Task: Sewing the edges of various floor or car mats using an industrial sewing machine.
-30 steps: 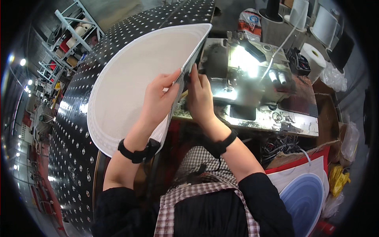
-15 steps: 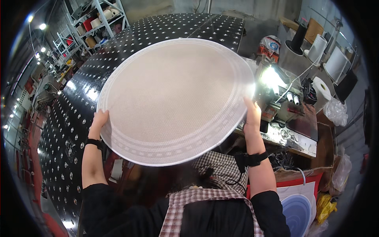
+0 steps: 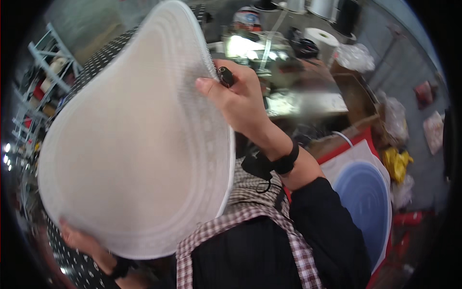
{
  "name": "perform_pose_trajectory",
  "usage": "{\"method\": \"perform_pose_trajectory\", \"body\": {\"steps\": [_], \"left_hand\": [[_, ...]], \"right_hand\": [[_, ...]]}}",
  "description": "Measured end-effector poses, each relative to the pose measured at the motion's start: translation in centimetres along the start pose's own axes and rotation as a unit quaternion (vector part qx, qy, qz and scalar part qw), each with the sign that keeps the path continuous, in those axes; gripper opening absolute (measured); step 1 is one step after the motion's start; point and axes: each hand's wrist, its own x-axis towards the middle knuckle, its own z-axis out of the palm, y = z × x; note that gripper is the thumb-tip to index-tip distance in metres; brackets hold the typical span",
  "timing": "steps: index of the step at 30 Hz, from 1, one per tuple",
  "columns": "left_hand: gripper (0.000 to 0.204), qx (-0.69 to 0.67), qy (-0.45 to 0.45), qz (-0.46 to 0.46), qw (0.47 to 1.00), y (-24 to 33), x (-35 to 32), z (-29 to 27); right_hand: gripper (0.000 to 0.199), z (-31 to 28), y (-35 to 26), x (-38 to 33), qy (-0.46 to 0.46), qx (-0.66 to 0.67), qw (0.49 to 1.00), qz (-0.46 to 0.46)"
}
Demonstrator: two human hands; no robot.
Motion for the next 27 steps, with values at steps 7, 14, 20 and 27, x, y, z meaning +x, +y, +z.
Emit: {"method": "perform_pose_trajectory", "body": {"steps": [7,14,20,27], "left_hand": [[0.037,-0.019,0.111,0.019,0.993,10.7,-1.2,3.3],[0.035,-0.467,-0.482,0.186,0.718,26.5,-14.3,18.9],[0.047,-0.454,-0.694,0.175,0.531,30.0,-20.7,21.3],[0.039,-0.354,-0.643,0.072,0.675,21.7,-18.2,20.2]], "right_hand": [[0.022,-11.3,-11.4,-7.7,0.342,-0.111,0.919,-0.164],[0.053,-25.0,-26.3,-24.9,0.536,-0.178,0.825,-0.023],[0.043,-31.1,-30.7,-51.6,0.755,-0.312,0.577,0.005],[0.034,-29.2,-26.6,-70.8,0.277,-0.627,0.147,0.713]]}}
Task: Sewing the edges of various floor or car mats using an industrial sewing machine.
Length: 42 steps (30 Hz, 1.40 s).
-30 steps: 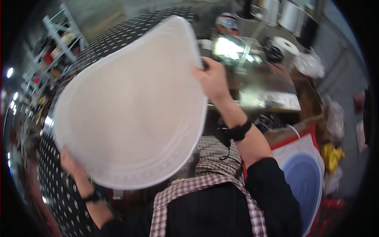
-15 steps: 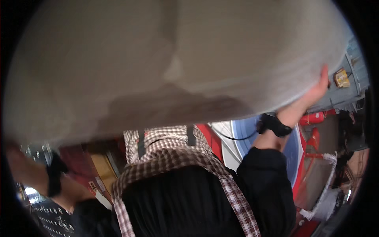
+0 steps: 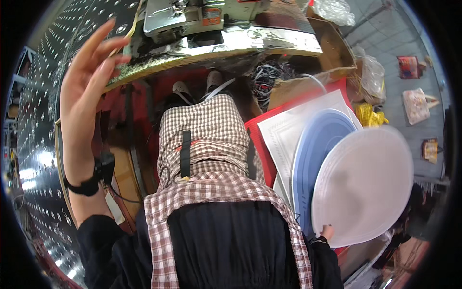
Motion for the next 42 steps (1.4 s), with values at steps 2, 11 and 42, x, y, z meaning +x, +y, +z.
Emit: {"method": "perform_pose_trajectory", "body": {"steps": [2,11,42], "left_hand": [[0.048,0.035,0.022,-0.098,0.994,-1.5,-2.3,-2.0],[0.046,-0.07,0.197,-0.251,0.945,-6.1,-11.3,-4.0],[0.041,-0.094,0.392,-0.255,0.879,-5.9,-21.4,-5.2]], "right_hand": [[0.032,-2.6,-7.2,0.1,-0.134,-0.021,0.988,-0.08],[0.034,-13.6,-58.8,-21.8,-0.099,0.322,0.587,-0.736],[0.008,-60.2,-56.1,16.4,0.07,0.819,0.421,-0.384]]}}
